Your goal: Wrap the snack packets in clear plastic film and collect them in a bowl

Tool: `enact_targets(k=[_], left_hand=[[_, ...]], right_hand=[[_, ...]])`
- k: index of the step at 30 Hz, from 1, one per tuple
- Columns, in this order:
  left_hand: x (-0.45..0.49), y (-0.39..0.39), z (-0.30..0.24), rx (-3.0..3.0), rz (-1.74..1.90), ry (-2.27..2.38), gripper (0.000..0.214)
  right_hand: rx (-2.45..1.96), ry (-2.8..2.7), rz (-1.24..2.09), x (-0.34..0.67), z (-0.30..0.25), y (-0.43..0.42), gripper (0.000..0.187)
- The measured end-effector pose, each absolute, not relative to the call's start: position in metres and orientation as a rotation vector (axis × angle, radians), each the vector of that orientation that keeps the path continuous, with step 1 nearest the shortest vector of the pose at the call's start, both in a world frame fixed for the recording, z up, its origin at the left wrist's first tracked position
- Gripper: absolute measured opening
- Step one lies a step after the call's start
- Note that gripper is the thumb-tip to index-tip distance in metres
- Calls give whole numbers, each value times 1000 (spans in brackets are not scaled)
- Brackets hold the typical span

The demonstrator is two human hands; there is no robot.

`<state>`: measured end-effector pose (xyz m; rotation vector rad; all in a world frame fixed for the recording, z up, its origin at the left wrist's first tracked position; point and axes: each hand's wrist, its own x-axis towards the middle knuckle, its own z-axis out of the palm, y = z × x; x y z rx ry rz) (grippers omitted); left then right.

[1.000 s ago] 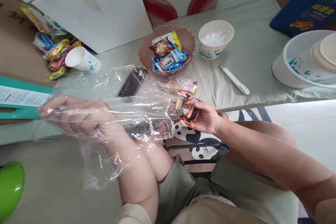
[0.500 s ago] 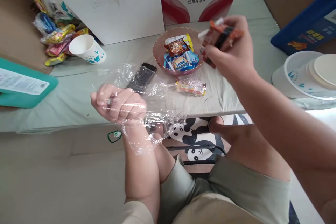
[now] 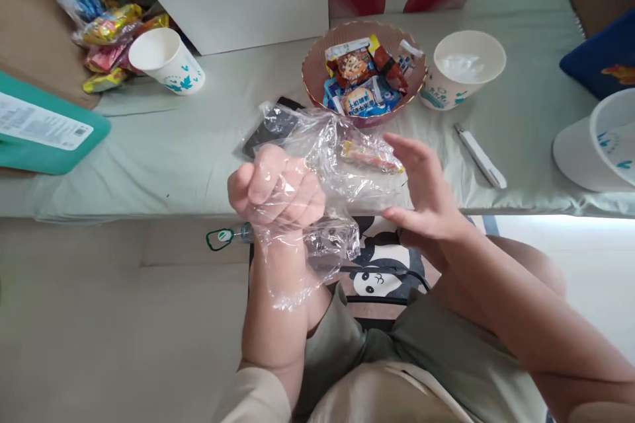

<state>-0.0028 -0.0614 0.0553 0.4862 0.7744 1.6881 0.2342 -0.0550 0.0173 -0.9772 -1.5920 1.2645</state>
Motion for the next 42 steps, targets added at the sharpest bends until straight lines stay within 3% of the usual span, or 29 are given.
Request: enact_targets(k=[2,5,6,10,15,19,22,25,29,30,33,34,38,42], left_hand=[[5,-61,57,533,1682,756,69],[8,-56,60,599,1655,706,65],[6,-52,62,618,1614,697,63],[-14,-40,70,793,1235,744,51],[-26,-35,73,951,1089,1217,28],[-18,-33,76,861,1106,1367,37],[-10,-31,84,687,1185,1365,55],[-3,-29,88,546,1189,1365,67],[3,-28,83,492,1118,1356,66],[3,-28,81,493,1116,1353,66],[-3,-29,75,501,1117,1357,65],[-6,-30,74,499,1117,1362,64],[-18,-31,71,427,1244,1324,63],[-24,-31,70,280,1495,1189,65]], right_hand=[[-873,-1584,1308,228,9,-62,84],[-912,-1458,1322,223,9,-59,34],[-958,-1383,1298,224,11,-56,29],[-1066,-1134,1241,241,15,-36,42],[-1300,-1090,1194,277,19,-17,25],[-1424,-1090,1093,303,18,-10,19],[-1428,-983,1046,316,9,-5,21],[-1306,-1000,1117,313,-2,-5,28],[-1307,-1325,1181,291,-4,-13,66],[-1348,-1387,1205,286,-2,-15,62],[-1454,-1399,1234,280,8,-13,17],[-1470,-1352,1215,280,11,-11,10],[-1434,-1021,1143,287,16,-1,12],[-1349,-841,1401,282,14,-8,27]])
